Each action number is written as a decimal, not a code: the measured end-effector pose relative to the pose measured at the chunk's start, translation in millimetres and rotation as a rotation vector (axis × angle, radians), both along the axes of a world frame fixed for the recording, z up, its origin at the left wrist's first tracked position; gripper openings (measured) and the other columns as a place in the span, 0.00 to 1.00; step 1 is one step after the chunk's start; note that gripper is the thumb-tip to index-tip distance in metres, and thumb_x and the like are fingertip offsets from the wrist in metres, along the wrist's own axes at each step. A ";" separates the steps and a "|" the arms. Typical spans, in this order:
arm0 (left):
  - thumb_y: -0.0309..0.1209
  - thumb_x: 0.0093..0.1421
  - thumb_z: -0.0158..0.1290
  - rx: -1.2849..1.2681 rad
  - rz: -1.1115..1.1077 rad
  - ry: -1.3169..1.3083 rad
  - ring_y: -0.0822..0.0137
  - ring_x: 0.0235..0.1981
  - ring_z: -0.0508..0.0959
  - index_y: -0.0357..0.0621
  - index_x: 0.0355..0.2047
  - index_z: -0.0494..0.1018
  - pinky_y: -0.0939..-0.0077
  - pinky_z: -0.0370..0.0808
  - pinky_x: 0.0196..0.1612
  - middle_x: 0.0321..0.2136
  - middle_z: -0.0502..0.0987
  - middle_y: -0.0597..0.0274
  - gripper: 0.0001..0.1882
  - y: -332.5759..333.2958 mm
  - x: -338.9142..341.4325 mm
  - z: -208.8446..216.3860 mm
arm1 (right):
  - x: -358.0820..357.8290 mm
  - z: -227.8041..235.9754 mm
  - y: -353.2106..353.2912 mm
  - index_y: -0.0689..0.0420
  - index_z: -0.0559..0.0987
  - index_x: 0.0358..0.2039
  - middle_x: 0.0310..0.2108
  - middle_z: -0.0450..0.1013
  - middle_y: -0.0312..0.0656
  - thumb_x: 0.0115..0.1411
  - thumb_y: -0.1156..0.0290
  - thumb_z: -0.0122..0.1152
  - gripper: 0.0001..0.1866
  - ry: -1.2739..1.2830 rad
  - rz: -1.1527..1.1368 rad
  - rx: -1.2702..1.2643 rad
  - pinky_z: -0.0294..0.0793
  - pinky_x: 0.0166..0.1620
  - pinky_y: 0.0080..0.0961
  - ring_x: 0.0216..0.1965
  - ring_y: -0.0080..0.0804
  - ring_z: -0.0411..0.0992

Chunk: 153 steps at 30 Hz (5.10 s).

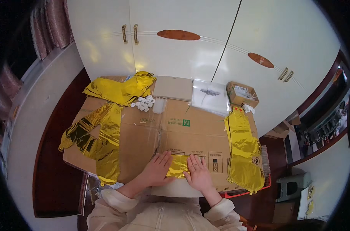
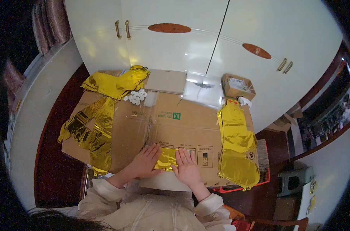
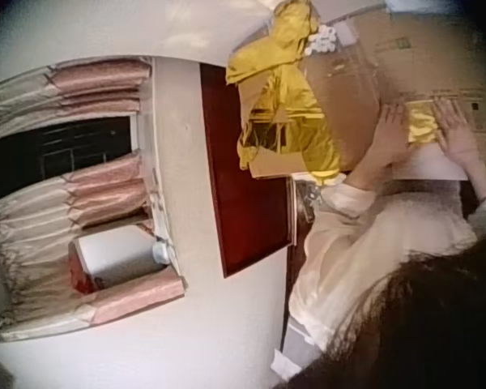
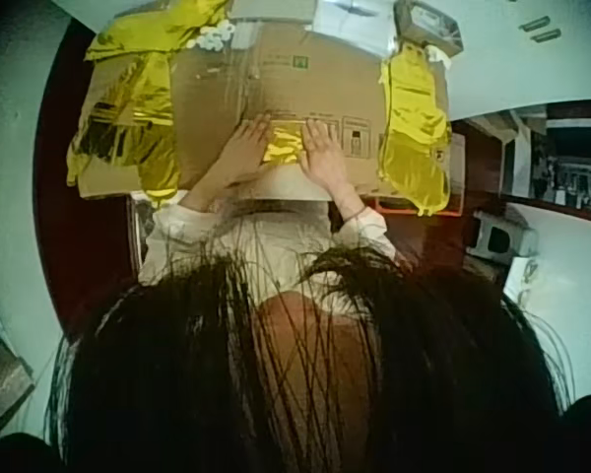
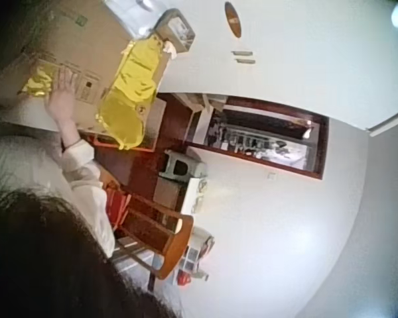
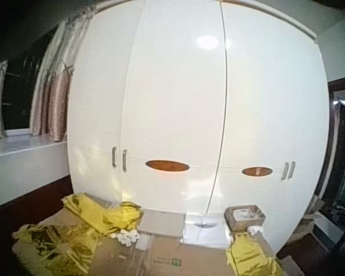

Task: Folding and preparing large gold foil decorations for packaging.

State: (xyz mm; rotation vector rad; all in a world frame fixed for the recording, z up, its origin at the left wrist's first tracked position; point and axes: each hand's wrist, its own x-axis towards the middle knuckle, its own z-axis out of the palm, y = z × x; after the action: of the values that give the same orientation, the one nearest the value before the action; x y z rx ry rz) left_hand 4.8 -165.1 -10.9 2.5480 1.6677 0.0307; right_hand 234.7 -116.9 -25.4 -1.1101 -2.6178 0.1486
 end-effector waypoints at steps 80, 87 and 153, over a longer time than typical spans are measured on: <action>0.51 0.68 0.37 0.113 -0.542 -0.152 0.57 0.67 0.55 0.60 0.66 0.56 0.48 0.49 0.66 0.66 0.56 0.63 0.28 63.9 38.1 -18.7 | 103.9 63.9 -105.2 0.45 0.81 0.41 0.43 0.77 0.27 0.53 0.70 0.61 0.13 0.042 0.159 0.299 0.69 0.53 0.31 0.47 0.25 0.73; 0.52 0.68 0.35 -0.038 -0.500 -0.212 0.54 0.68 0.52 0.51 0.66 0.54 0.48 0.46 0.67 0.67 0.55 0.58 0.31 65.8 39.4 -10.9 | 139.2 52.2 -111.6 0.47 0.81 0.39 0.42 0.78 0.31 0.53 0.69 0.59 0.12 0.160 0.032 0.321 0.71 0.51 0.35 0.44 0.30 0.75; 0.46 0.67 0.40 0.160 -0.532 -0.113 0.59 0.66 0.58 0.57 0.63 0.61 0.51 0.47 0.67 0.64 0.61 0.64 0.25 66.1 23.1 -16.0 | 11.8 2.0 -51.3 0.57 0.79 0.44 0.48 0.75 0.40 0.52 0.72 0.58 0.17 0.174 0.170 0.085 0.69 0.57 0.37 0.54 0.35 0.71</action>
State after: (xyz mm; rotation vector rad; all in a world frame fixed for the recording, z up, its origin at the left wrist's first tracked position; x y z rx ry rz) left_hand 27.9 -99.0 -26.9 2.9572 0.9414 0.2710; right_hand 246.5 -168.2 -23.4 -0.8080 -2.5344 0.1611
